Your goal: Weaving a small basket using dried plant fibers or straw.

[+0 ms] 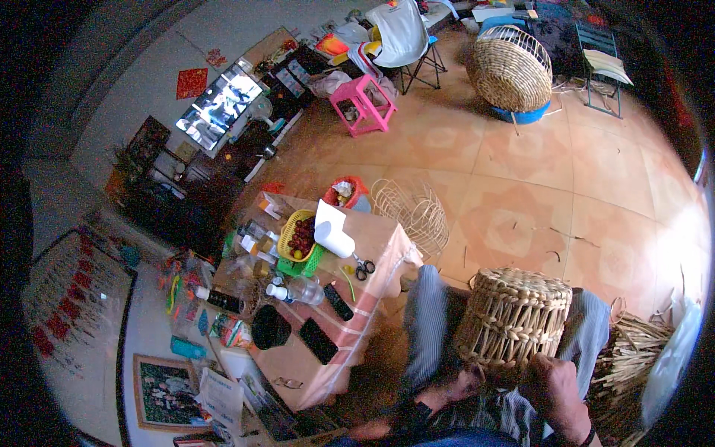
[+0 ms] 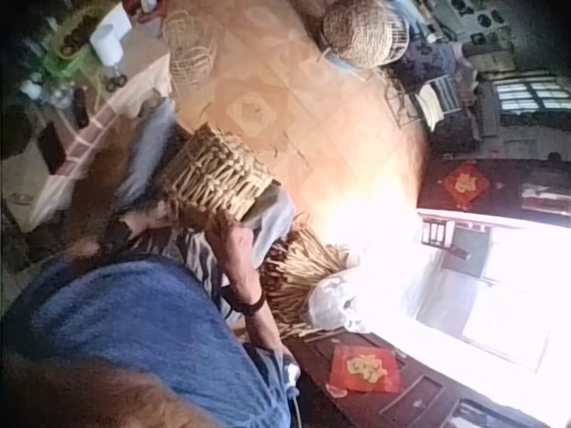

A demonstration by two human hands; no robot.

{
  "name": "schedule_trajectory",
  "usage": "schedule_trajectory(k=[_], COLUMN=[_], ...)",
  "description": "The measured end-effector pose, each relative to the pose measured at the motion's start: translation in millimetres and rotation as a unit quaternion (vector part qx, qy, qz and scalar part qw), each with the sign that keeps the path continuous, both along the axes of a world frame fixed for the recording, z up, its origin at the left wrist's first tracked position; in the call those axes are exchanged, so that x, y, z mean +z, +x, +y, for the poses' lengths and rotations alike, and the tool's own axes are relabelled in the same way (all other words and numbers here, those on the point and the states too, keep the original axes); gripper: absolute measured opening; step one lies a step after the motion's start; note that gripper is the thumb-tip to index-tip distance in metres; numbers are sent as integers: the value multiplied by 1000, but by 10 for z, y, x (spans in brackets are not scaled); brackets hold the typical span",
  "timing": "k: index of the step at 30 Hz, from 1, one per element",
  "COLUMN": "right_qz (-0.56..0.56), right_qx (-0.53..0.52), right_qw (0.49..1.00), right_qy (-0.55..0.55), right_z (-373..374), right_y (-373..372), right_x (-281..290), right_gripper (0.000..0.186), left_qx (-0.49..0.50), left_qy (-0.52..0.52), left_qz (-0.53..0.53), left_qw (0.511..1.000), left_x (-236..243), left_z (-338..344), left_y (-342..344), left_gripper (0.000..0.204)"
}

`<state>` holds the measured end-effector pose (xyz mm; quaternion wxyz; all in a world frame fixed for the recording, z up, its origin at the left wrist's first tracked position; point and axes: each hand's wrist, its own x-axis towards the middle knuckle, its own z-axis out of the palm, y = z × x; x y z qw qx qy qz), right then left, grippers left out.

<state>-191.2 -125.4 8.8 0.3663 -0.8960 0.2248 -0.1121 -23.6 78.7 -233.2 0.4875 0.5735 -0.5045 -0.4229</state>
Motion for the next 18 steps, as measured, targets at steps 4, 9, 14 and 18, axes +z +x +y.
schedule_trajectory(k=[4, 9, 14, 18], right_qz=[-91, -83, 97, -31], right_qx=[12, 18, 47, 65], right_qw=[986, 996, 992, 992], right_qy=[-140, 28, 60, -99], right_z=[-41, -75, -63, -56], right_y=[145, 107, -84, -55], right_x=[-104, 62, 389, 243], right_gripper=[22, 22, 17, 17], left_qx=[-2, -24, -94, -123], left_qy=[7, 12, 167, 242], left_qz=[-57, -148, -185, -133], left_qw=[998, 989, 964, 953], left_x=[379, 821, 1136, 1158], left_z=[-60, -171, -232, -266], left_y=[94, 175, 232, 285], left_gripper=[34, 32, 28, 29])
